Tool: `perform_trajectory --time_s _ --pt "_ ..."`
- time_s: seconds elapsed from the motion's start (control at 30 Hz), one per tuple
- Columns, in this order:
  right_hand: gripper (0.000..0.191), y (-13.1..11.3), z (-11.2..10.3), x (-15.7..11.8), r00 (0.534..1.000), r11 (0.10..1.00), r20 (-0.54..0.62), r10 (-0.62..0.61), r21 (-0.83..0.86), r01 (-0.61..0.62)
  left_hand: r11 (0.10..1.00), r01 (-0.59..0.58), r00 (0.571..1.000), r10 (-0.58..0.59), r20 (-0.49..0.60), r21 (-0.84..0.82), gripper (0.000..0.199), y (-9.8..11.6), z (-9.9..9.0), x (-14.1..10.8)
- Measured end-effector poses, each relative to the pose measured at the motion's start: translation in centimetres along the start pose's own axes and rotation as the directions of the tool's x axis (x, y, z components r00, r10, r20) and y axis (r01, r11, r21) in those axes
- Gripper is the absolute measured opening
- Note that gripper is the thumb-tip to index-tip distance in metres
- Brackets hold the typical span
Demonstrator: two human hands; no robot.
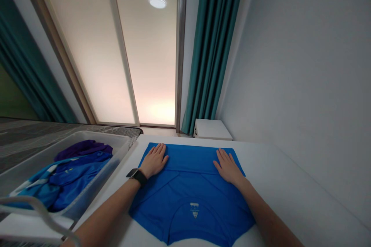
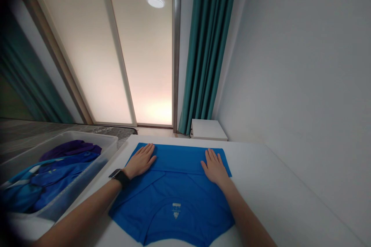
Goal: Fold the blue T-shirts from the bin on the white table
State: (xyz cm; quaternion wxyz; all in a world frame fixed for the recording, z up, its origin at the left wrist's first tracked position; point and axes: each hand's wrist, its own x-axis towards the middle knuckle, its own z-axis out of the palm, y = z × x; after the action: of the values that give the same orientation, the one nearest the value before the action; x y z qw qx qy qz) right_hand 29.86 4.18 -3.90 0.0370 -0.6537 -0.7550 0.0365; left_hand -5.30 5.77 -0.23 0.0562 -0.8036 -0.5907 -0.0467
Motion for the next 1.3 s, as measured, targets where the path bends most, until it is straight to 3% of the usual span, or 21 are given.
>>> perform_trajectory --time_s 0.17,0.33,0.5,0.77,0.9,1.07,1.3 --pt "0.065 -5.6 -1.0 1.6 0.988 0.989 -0.067 -0.138 0.049 0.142 0.993 -0.117 0.993 0.116 -0.031 -0.026 0.056 4.8 0.3 1.7" --pt "0.064 -9.7 -0.5 3.1 0.993 0.99 -0.055 -0.103 0.086 0.108 0.989 -0.136 0.991 0.134 -0.025 -0.065 0.055 7.5 1.5 3.1" --pt "0.067 -9.6 0.1 3.3 0.996 0.989 0.01 -0.094 0.112 0.092 0.995 -0.068 0.997 0.071 0.038 -0.068 0.058 5.8 1.8 3.1" --pt "0.068 -9.4 0.3 3.3 0.995 0.989 0.018 -0.099 0.111 0.096 0.986 0.166 0.985 -0.167 0.048 0.024 0.059 -1.5 0.8 1.0" --pt "0.069 -9.4 0.3 3.3 0.995 0.989 0.023 -0.094 0.113 0.091 0.981 0.192 0.98 -0.193 0.056 0.024 0.06 -3.5 1.0 0.7" --pt "0.069 -9.3 0.3 3.4 0.995 0.988 0.029 -0.097 0.12 0.093 0.981 0.191 0.982 -0.191 -0.009 0.044 0.058 -2.3 1.1 1.2" --pt "0.069 -9.4 0.2 3.4 0.995 0.989 0.025 -0.093 0.121 0.089 1.0 -0.008 1.0 0.007 -0.017 -0.029 0.061 2.1 0.9 1.8"
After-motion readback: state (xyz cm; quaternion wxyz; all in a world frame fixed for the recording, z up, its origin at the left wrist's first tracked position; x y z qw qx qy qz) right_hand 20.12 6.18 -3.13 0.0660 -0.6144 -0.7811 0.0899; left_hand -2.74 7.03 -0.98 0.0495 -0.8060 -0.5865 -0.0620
